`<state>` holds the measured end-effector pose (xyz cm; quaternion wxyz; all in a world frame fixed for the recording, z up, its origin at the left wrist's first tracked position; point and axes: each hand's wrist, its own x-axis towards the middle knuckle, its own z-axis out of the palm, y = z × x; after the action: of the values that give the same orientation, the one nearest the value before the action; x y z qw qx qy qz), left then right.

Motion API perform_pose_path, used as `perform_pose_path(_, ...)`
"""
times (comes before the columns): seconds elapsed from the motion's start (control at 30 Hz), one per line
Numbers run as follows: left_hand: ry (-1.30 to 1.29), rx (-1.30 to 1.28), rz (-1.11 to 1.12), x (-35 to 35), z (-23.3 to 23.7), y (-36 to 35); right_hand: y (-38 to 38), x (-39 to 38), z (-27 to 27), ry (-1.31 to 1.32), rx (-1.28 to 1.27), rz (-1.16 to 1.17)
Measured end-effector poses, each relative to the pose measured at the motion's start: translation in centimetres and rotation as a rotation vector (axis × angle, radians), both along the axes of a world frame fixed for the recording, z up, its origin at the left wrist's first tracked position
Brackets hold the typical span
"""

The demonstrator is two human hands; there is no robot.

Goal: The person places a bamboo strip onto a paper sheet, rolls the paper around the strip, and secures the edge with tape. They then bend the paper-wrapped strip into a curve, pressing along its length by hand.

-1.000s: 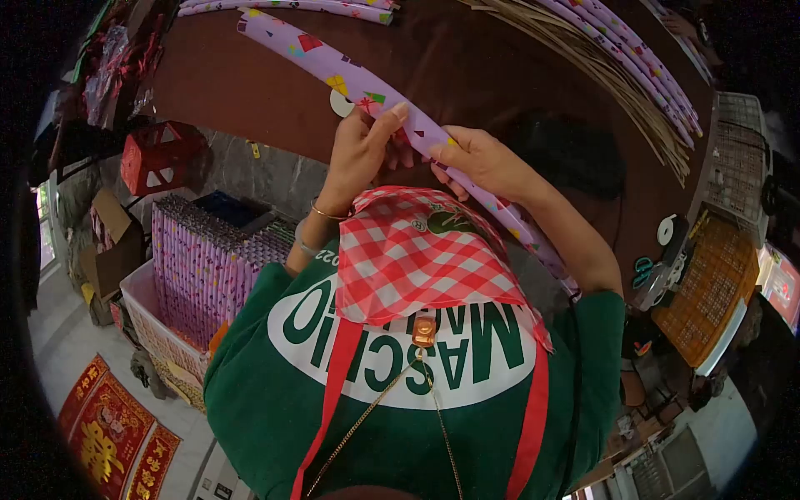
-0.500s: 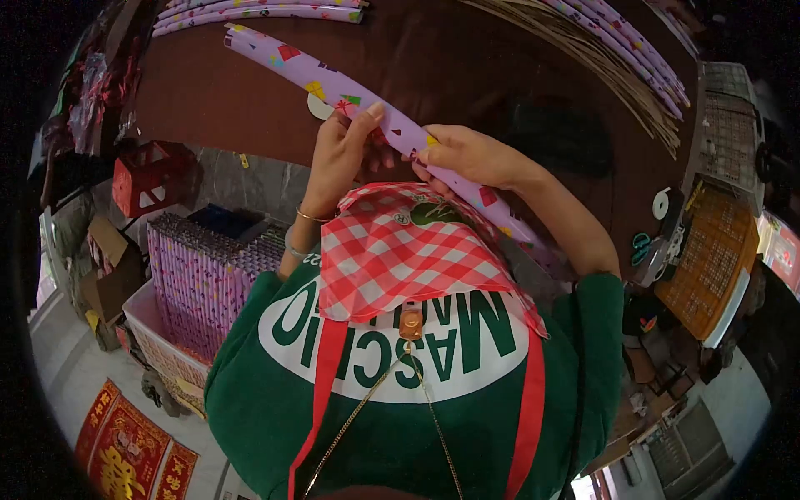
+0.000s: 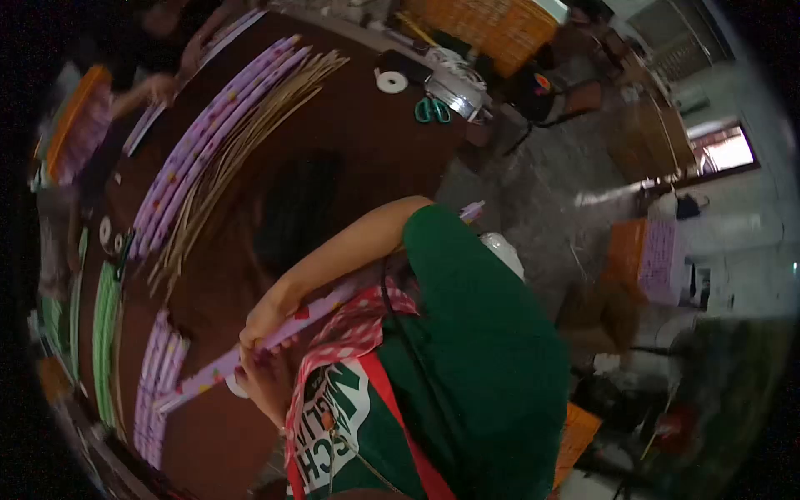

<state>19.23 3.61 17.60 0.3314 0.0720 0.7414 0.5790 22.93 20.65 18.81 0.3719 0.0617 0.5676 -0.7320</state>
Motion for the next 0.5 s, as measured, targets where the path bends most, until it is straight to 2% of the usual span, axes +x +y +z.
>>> perform_pose_path(0.07, 0.082, 0.004, 0.057, 0.2, 0.1, 2.2, 1.1, -0.4, -1.5, -0.065, -0.034, -0.051)
perform_pose_path(0.1, 0.363, 0.069, -0.270, -1.2, -2.0, 1.2, 1.7, -0.2, -1.3, -0.075, -0.043, -0.034)
perform_pose_path(0.17, -0.240, 0.162, -0.140, -0.3, 1.4, 4.0, 2.2, 0.1, -1.3, -0.045, -0.028, -0.105)
perform_pose_path(0.2, -0.029, 0.170, -0.230, -0.4, -0.9, 3.1, 2.5, 0.3, -1.1, -0.029, -0.012, -0.135)
perform_pose_path(0.37, 0.090, 0.348, -0.383, -0.9, -2.1, 4.8, 3.1, -0.2, -1.9, 0.090, -0.091, -0.199)
perform_pose_path(0.43, 0.202, 0.348, -0.330, -1.4, -2.2, 5.3, 3.3, -1.0, -2.9, 0.174, -0.148, -0.133)
perform_pose_path(0.47, 0.276, 0.321, -0.268, -1.7, -2.0, 5.3, 3.6, -0.9, -3.3, 0.132, -0.185, -0.178)
perform_pose_path(0.5, 0.359, 0.274, -0.198, -2.0, -1.8, 5.2, 3.0, -1.1, -5.8, 0.182, -0.128, -0.234)
